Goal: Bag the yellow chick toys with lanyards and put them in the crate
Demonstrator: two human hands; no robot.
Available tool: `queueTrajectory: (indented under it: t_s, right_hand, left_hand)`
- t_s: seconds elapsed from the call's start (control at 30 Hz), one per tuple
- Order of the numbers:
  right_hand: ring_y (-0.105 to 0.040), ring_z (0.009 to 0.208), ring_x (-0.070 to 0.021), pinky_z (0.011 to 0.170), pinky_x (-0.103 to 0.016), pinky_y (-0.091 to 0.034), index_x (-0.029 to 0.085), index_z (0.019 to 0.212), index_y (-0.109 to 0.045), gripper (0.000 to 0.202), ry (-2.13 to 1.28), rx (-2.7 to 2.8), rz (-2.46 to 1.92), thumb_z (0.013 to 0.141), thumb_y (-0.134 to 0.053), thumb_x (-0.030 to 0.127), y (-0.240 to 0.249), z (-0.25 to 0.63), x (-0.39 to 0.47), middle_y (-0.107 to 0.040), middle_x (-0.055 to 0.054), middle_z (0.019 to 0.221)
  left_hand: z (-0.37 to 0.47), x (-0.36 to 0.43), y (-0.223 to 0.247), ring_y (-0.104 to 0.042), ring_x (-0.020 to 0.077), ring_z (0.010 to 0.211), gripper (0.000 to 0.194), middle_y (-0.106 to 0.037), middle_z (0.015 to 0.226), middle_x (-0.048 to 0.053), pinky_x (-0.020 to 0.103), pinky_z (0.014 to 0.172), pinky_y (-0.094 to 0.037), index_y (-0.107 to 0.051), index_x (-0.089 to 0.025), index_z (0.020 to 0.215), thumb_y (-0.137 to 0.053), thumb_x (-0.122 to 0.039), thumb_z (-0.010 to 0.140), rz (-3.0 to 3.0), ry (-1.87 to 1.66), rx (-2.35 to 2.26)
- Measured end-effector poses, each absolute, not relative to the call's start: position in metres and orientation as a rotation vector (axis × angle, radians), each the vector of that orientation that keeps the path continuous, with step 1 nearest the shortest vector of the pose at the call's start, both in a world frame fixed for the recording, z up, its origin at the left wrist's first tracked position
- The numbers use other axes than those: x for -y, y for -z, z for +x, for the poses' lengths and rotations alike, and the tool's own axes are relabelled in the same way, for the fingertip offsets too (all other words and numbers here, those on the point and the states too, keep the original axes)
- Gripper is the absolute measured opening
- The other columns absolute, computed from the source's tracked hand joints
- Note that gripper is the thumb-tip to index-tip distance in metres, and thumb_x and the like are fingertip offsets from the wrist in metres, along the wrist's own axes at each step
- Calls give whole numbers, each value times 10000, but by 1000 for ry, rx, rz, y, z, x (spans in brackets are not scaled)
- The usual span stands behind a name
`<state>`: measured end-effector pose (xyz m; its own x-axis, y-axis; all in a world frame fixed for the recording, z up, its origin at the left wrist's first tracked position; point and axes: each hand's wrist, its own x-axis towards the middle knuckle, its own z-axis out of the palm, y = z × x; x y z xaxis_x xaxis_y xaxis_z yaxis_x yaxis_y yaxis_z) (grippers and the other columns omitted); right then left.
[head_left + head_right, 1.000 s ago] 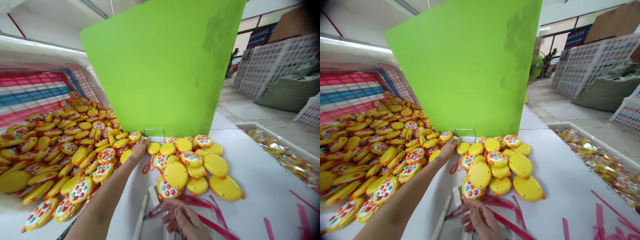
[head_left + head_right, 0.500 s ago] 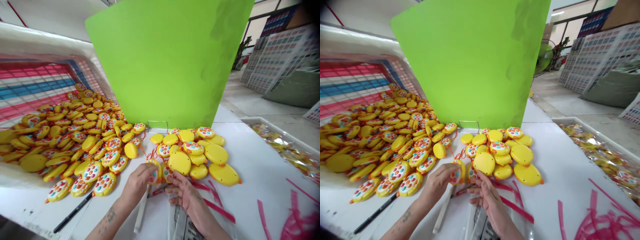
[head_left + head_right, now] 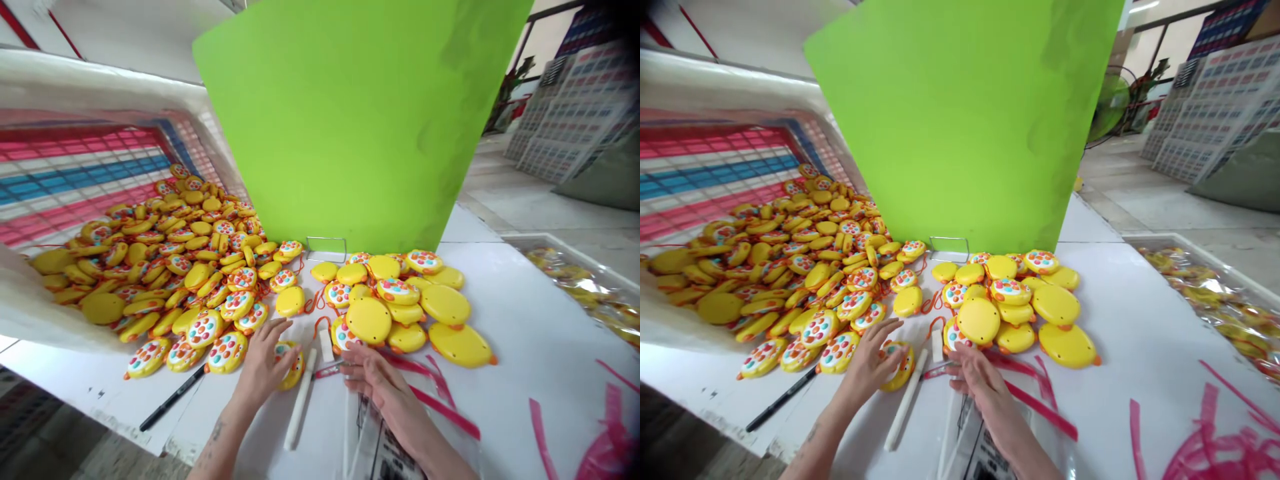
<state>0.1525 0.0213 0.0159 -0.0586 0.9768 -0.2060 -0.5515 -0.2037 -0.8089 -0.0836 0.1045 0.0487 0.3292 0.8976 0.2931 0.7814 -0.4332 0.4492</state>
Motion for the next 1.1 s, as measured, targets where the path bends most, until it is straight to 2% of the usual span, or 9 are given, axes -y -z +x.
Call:
queueTrajectory:
  t_s: [0.13, 0.23, 0.33, 0.47, 0.57, 0.7, 0.83, 0.93, 1.1]
  right_hand:
    - [-609, 1058, -260, 935, -453, -471, 233, 1159, -635, 439, -1569, 755, -958, 857, -561, 543, -17, 154, -20, -617, -110, 1231]
    - [-585, 1100, -265, 963, -449, -451, 230, 1151, -637, 412, -1563, 916, -999, 868, -560, 518, -20, 155, -17, -616, -104, 1231]
    - [-550, 1151, -275, 979, -453, -435, 242, 1184, -619, 411, -1563, 1058, -1004, 853, -598, 485, -21, 154, -15, -610, -104, 1236]
    - [-526, 1191, -281, 996, -468, -426, 252, 1333, -494, 553, -1550, 1160, -900, 832, -645, 435, -23, 150, -13, -547, -115, 1325]
    - [-471, 1266, -269, 1063, -456, -382, 261, 1396, -411, 612, -1519, 1065, -922, 848, -627, 427, -27, 153, -13, -497, -94, 1393]
    - [-422, 1317, -264, 1099, -442, -360, 248, 1378, -445, 577, -1404, 877, -1048, 864, -585, 468, -28, 159, -17, -508, -64, 1397]
    - [-437, 1308, -270, 1085, -443, -388, 250, 1316, -523, 518, -1393, 868, -1041, 860, -583, 486, -22, 158, -20, -504, -49, 1404]
    - [-439, 1306, -266, 1063, -420, -415, 268, 1308, -533, 508, -1402, 878, -1050, 855, -589, 490, -19, 156, -20, -480, -36, 1426]
    - [-449, 1294, -280, 1057, -441, -414, 279, 1309, -535, 493, -1401, 873, -1045, 867, -570, 496, -17, 158, -19, -492, -45, 1415]
  left_hand:
    - [-98, -98, -45, -526, 305, 1179, 551, -560, 1285, 116, 472, 977, -459, -569, -244, 1266, -655, -448, 761, 2313, -468, -1531]
    - [-97, -97, -45, -591, 274, 1032, 477, -593, 1110, 103, 445, 906, -502, -631, -217, 1178, -645, -440, 757, 2173, -635, -1653]
    - [-83, -95, -52, -607, 247, 928, 447, -558, 995, 75, 399, 810, -534, -663, -202, 1108, -656, -462, 744, 1927, -924, -1791]
    - [-40, -78, -58, -580, 238, 1024, 526, -555, 1102, 83, 353, 854, -515, -603, -209, 1188, -672, -484, 745, 1626, -1249, -1642]
    - [-2, -60, -59, -588, 223, 1053, 534, -575, 1199, 94, 349, 907, -499, -530, -209, 1270, -615, -467, 810, 1474, -1172, -1341]
    - [16, -46, -64, -551, 233, 1164, 567, -575, 1278, 92, 344, 977, -465, -481, -206, 1318, -619, -444, 822, 1278, -994, -1085]
    - [2, -47, -69, -590, 255, 1106, 858, -573, 1290, 90, 362, 925, -505, -410, -236, 1371, -824, -335, 626, 1169, -825, -919]
    - [-5, -46, -68, -602, 254, 1078, 1018, -540, 1327, 95, 365, 890, -524, -327, -275, 1418, -867, -247, 556, 1158, -750, -880]
    - [1, -42, -62, -630, 223, 985, 914, -556, 1299, 94, 336, 823, -539, -329, -276, 1414, -813, -305, 640, 1112, -804, -890]
